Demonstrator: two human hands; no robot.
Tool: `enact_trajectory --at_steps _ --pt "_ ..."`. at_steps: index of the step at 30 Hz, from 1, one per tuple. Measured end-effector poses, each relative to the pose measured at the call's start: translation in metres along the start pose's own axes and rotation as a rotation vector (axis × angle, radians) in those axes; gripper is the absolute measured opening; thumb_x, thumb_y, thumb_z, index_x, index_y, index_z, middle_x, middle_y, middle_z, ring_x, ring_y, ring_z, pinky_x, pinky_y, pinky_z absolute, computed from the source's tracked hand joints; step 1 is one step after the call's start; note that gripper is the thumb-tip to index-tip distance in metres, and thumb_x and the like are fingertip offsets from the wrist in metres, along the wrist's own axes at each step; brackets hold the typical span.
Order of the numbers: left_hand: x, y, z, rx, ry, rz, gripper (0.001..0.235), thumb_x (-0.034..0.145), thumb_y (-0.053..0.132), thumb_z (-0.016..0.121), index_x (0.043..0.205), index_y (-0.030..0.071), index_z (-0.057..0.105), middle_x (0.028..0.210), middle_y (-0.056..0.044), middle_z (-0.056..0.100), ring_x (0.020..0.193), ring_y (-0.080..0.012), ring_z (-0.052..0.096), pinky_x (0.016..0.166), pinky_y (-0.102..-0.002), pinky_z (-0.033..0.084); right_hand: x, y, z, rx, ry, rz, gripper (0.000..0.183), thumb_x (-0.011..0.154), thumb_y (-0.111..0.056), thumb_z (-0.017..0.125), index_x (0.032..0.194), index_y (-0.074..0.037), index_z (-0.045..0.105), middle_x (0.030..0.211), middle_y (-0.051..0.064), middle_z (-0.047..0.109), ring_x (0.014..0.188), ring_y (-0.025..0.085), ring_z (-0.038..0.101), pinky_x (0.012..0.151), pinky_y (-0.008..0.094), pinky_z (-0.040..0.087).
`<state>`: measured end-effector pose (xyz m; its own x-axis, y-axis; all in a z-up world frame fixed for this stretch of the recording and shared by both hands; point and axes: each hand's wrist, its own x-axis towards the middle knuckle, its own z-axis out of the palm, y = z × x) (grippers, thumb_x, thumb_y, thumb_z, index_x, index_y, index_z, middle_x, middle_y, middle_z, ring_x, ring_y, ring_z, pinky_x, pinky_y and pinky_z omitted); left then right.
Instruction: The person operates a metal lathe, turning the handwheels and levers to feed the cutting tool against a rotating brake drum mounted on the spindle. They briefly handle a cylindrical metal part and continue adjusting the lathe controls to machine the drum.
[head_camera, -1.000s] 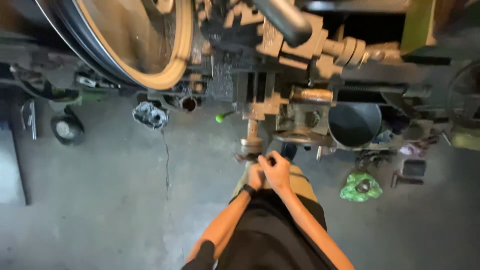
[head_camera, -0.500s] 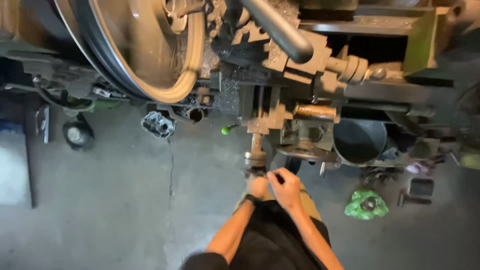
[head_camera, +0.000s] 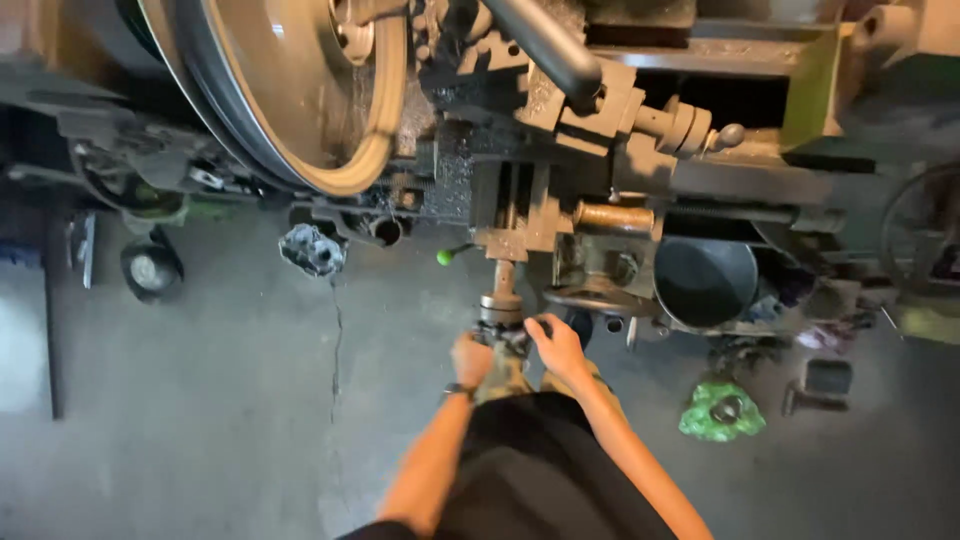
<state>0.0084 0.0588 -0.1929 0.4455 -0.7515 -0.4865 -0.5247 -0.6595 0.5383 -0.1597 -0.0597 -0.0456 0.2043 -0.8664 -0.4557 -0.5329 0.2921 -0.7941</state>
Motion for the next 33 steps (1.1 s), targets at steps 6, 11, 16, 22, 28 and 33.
enact_trajectory --at_steps 6,11,16,22,28,33 --pt "-0.037 0.054 -0.07 -0.379 -0.274 -0.122 0.025 0.078 0.008 0.063 0.099 0.004 0.077 0.081 -0.026 0.074 0.079 -0.0441 0.07 0.064 -0.041 0.053 -0.015 0.014 -0.003 0.017 0.197 0.063 0.035 0.093 -0.035 0.067 0.104 -0.002 0.073 0.093 0.018 0.076 0.087 0.033 0.075 0.081 0.041 0.056" --pt "0.003 0.002 0.032 -0.008 -0.094 0.039 0.018 0.085 0.016 0.064 0.089 -0.001 0.069 0.086 -0.021 0.069 0.088 -0.0376 0.065 0.075 -0.041 0.047 -0.012 -0.001 -0.013 -0.003 0.234 -0.066 0.033 0.094 -0.033 0.068 0.104 -0.002 0.073 0.094 0.019 0.076 0.086 0.032 0.074 0.077 0.041 0.056" --pt "-0.034 0.026 -0.037 -0.453 -0.137 -0.047 0.019 0.085 0.017 0.067 0.089 -0.001 0.071 0.077 -0.022 0.074 0.078 -0.0378 0.076 0.07 -0.043 0.056 -0.032 0.017 -0.01 0.022 0.245 -0.014 0.029 0.093 -0.029 0.068 0.102 -0.002 0.073 0.088 0.018 0.075 0.078 0.028 0.074 0.074 0.039 0.057" --pt "-0.027 0.013 0.063 -0.074 0.088 0.096 0.017 0.08 0.016 0.07 0.07 0.003 0.074 0.069 -0.016 0.067 0.068 -0.0348 0.065 0.064 -0.044 0.049 -0.023 0.105 -0.077 0.094 0.667 0.099 0.023 0.092 -0.022 0.07 0.095 0.0 0.075 0.088 0.014 0.076 0.081 0.029 0.072 0.078 0.038 0.057" --pt "-0.085 0.089 -0.036 -0.459 -0.198 -0.037 0.016 0.089 0.012 0.061 0.087 0.006 0.076 0.065 -0.018 0.066 0.062 -0.0353 0.064 0.058 -0.042 0.049 0.046 0.238 -0.082 -0.07 0.385 0.493 0.051 0.104 -0.045 0.063 0.12 0.003 0.067 0.119 0.028 0.068 0.115 0.043 0.062 0.093 0.05 0.048" --pt "-0.063 0.052 0.01 -0.018 0.012 0.3 0.011 0.079 0.004 0.048 0.085 0.0 0.057 0.081 -0.018 0.058 0.082 -0.0359 0.055 0.07 -0.042 0.041 0.077 0.302 -0.061 -0.029 0.395 0.156 0.064 0.089 -0.051 0.063 0.123 0.002 0.063 0.119 0.026 0.069 0.109 0.041 0.065 0.085 0.048 0.05"
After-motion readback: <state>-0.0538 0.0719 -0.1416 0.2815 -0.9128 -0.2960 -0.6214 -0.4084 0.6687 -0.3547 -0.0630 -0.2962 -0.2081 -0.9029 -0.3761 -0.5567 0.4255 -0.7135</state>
